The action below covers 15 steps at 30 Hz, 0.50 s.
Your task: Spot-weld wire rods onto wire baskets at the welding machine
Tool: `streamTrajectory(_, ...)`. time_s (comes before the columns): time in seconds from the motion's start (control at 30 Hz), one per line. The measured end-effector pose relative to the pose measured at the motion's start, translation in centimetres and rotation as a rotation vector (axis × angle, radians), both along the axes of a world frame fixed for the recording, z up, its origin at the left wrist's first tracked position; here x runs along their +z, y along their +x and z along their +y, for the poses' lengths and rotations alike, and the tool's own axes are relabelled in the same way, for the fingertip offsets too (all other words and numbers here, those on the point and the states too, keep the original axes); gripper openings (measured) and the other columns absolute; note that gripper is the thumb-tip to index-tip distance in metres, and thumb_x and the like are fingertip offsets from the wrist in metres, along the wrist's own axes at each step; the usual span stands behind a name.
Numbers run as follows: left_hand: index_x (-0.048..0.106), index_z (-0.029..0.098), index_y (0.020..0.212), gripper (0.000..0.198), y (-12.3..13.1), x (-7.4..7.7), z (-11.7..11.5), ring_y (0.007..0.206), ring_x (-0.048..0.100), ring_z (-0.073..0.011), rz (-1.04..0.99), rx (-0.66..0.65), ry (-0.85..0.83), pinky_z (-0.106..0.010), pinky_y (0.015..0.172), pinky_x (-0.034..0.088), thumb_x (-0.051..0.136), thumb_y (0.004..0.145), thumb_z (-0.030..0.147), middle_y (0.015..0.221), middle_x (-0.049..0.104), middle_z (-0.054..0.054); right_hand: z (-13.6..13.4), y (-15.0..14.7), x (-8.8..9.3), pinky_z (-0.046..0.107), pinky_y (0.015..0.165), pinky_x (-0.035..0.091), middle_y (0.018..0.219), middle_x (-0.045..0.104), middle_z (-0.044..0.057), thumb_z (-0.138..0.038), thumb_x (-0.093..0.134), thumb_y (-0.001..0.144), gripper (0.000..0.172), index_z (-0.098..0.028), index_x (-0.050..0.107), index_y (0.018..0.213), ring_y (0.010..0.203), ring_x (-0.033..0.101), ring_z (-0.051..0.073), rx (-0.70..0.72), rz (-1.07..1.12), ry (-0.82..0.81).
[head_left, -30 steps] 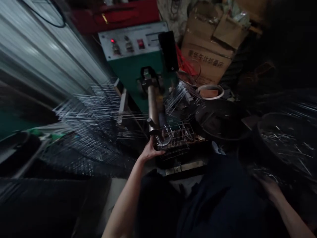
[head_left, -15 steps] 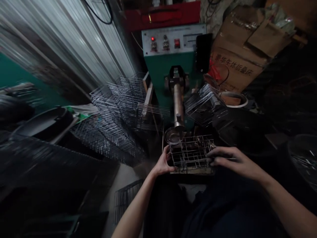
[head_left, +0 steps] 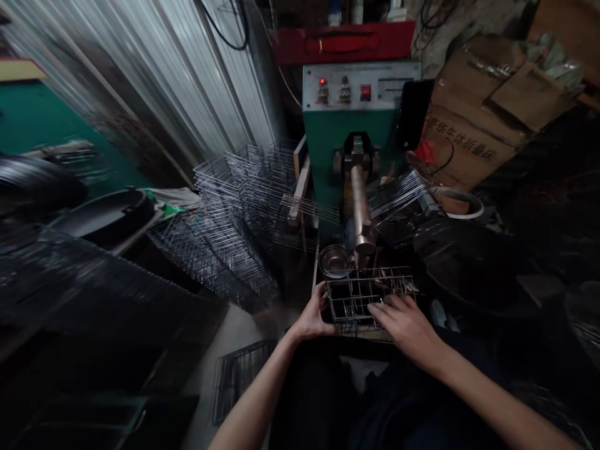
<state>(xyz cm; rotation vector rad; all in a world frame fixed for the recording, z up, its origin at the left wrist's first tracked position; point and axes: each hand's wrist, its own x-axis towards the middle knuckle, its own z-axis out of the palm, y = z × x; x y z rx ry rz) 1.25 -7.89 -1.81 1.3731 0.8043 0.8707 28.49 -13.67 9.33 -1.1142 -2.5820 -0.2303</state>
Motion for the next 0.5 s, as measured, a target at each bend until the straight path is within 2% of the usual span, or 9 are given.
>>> streamTrajectory(0.23,0.021,0.033,0.144,0.116,-0.6,-0.6,0.1,0.138,0.04,-0.0365,-0.002,-0.007,0.015,-0.058,0.116,0.03,0.088,0.051,0.02,0.151,0.031,-0.014,-0.3,-0.2,-1.0,0.04,0.087,0.044,0.113,0.073,0.008,0.001,0.048,0.091,0.038,-0.012,0.066,0.122,0.103,0.057,0.027,-0.003,0.08,0.015)
streamTrajectory(0.33,0.02,0.033,0.144,0.117,-0.7,-0.5,0.5,0.139,0.039,-0.037,-0.007,0.004,0.008,-0.059,0.116,0.03,0.088,0.05,0.018,0.151,0.031,-0.014,0.3,0.0,-1.4,0.04,0.086,0.047,0.116,0.072,0.009,-0.003,0.052,0.092,0.036,-0.013,0.064,0.124,0.103,0.058,0.027,-0.001,0.091,-0.028)
streamTrajectory(0.5,0.018,0.033,0.146,0.12,-0.6,0.0,0.8,0.14,0.039,-0.0377,0.002,0.028,-0.022,-0.059,0.115,0.031,0.089,0.05,0.019,0.153,0.029,-0.015,1.3,0.3,-1.8,0.046,0.093,0.049,0.122,0.069,0.01,-0.007,0.054,0.093,0.039,-0.016,0.062,0.13,0.109,0.058,0.03,-0.011,0.057,-0.074)
